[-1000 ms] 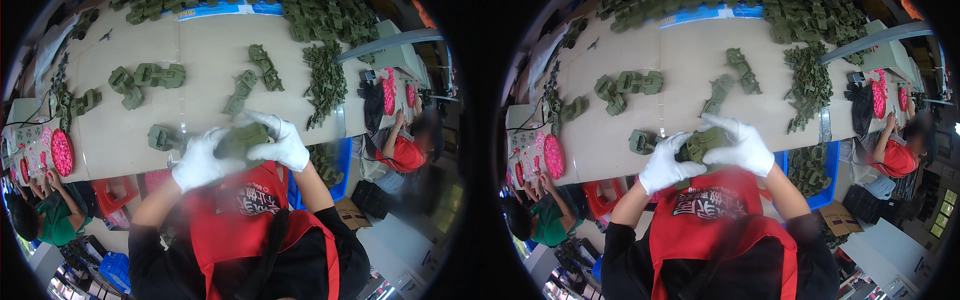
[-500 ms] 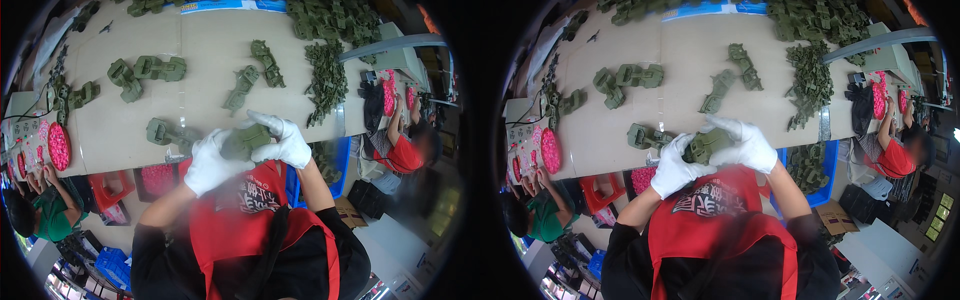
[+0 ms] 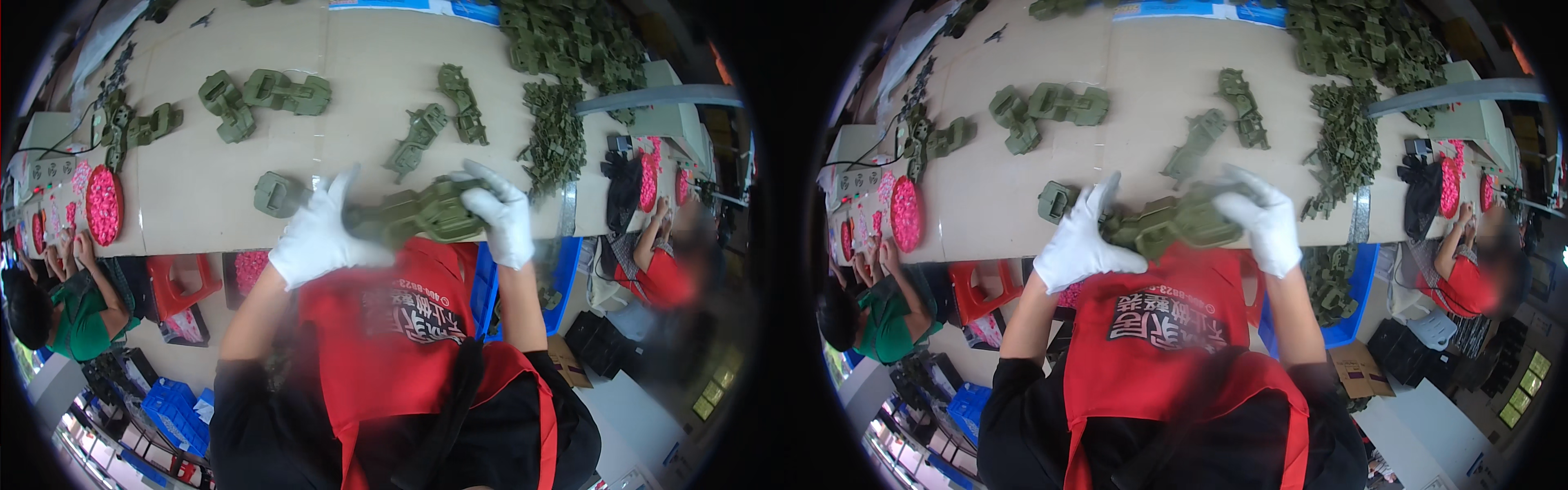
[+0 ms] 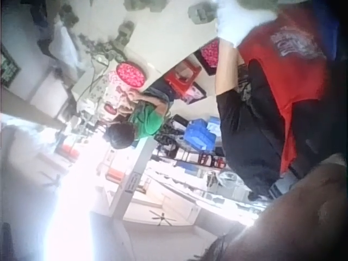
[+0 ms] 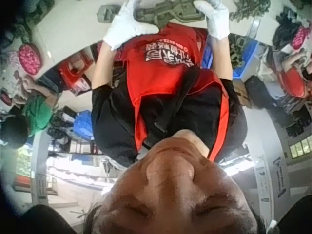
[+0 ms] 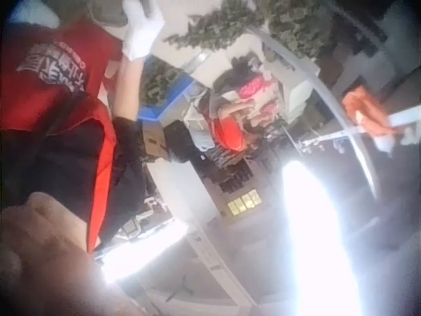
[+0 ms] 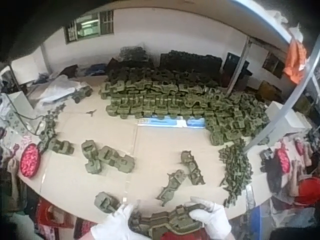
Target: The person assembles plastic toy vehicle components by hand, joining a toy chassis to a toy vehicle body and other plastic parts at a factory workbench.
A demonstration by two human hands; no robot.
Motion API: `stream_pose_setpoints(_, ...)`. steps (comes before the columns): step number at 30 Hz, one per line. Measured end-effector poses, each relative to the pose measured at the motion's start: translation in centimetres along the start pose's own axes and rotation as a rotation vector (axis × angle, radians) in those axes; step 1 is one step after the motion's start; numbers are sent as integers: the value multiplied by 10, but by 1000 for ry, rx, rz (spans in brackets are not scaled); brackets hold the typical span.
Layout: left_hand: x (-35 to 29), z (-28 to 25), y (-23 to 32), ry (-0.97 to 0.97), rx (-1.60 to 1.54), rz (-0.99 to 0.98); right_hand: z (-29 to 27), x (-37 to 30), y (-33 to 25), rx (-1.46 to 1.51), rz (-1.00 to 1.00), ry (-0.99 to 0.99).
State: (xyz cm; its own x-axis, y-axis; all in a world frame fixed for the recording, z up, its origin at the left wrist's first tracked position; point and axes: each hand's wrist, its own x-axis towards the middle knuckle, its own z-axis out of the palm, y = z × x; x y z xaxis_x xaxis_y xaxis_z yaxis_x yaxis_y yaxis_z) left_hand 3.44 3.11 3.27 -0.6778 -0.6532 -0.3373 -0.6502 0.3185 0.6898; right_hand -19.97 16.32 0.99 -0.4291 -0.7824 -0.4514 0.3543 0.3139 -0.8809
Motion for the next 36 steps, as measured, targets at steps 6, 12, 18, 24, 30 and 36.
stream_pose_setpoints(6, -12, 27, -28, -94, -957, -257, -13, -4, 9, -394, 132, -5)
stream_pose_setpoints(12, -16, 37, -27, -111, -708, -195, 71, -12, -10, -1119, -479, -408)
stream_pose_setpoints(18, -21, 38, -37, -118, -620, -156, 103, -22, -6, -1333, -176, -466)
stream_pose_setpoints(24, -25, 27, -25, -206, -568, -122, 62, 2, 14, -730, 42, -631)
stream_pose_setpoints(30, -25, 33, -27, -136, -619, -66, 72, -12, 17, -599, 194, -489)
stream_pose_setpoints(36, -11, 41, -33, -222, -783, -244, 70, 4, 28, -402, 338, -409)
